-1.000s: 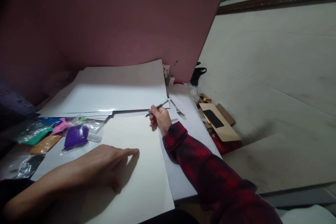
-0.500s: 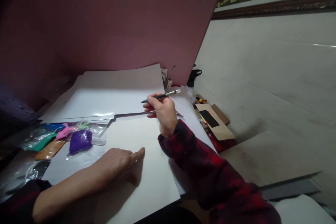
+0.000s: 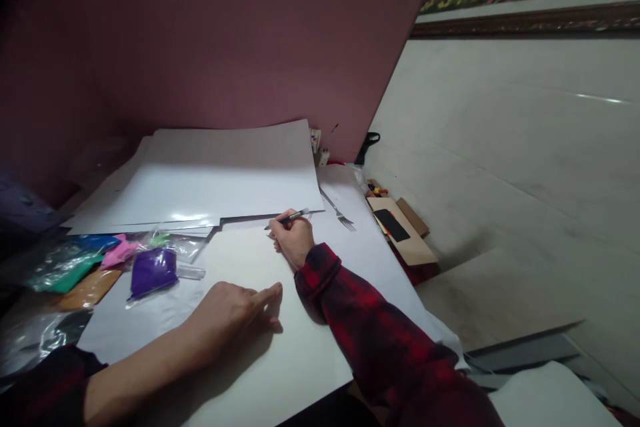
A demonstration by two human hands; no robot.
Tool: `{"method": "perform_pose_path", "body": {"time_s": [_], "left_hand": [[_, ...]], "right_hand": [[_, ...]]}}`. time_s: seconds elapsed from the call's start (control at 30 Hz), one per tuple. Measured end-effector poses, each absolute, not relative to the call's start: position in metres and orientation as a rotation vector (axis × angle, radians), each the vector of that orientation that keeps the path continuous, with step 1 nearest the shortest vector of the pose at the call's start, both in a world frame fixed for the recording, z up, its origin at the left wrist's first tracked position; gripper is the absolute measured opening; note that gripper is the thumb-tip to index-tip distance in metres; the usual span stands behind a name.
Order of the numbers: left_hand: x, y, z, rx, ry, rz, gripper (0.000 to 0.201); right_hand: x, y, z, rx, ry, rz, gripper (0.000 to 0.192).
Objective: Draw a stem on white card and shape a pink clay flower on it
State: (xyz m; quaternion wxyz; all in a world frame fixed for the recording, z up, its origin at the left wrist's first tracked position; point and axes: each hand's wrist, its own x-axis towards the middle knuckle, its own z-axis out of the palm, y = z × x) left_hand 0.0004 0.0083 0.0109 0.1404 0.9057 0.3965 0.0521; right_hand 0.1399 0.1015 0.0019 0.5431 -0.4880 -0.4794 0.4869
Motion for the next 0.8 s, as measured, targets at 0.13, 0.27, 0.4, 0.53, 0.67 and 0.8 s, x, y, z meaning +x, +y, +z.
{"method": "perform_pose_path", "body": {"time_s": [0.13, 0.27, 0.4, 0.53, 0.67, 0.8], "left_hand": [[-0.001, 0.009, 0.005, 2.617, 1.125, 0.178, 0.022], [-0.003, 0.008, 0.0, 2.66, 1.115, 0.167, 0.024], [-0.004, 0.007, 0.001, 2.655, 1.111, 0.17, 0.024], [-0.004, 0.007, 0.001, 2.639, 1.098, 0.193, 0.02], [-0.005, 0.008, 0.001, 2.627, 1.089, 0.232, 0.019], [-0.004, 0.008, 0.002, 2.627, 1.066, 0.256, 0.017]], "right_hand": [[0.138, 0.103, -0.002, -1.172, -1.234, 1.112, 0.018], [0.14, 0.105, -0.009, -1.151, -1.293, 1.076, 0.019], [0.142, 0.106, -0.013, -1.157, -1.342, 1.036, 0.018], [0.142, 0.107, -0.014, -1.161, -1.365, 1.012, 0.016], [0.142, 0.106, -0.013, -1.178, -1.365, 1.007, 0.016], [0.142, 0.106, -0.012, -1.181, -1.369, 1.007, 0.016]]}}
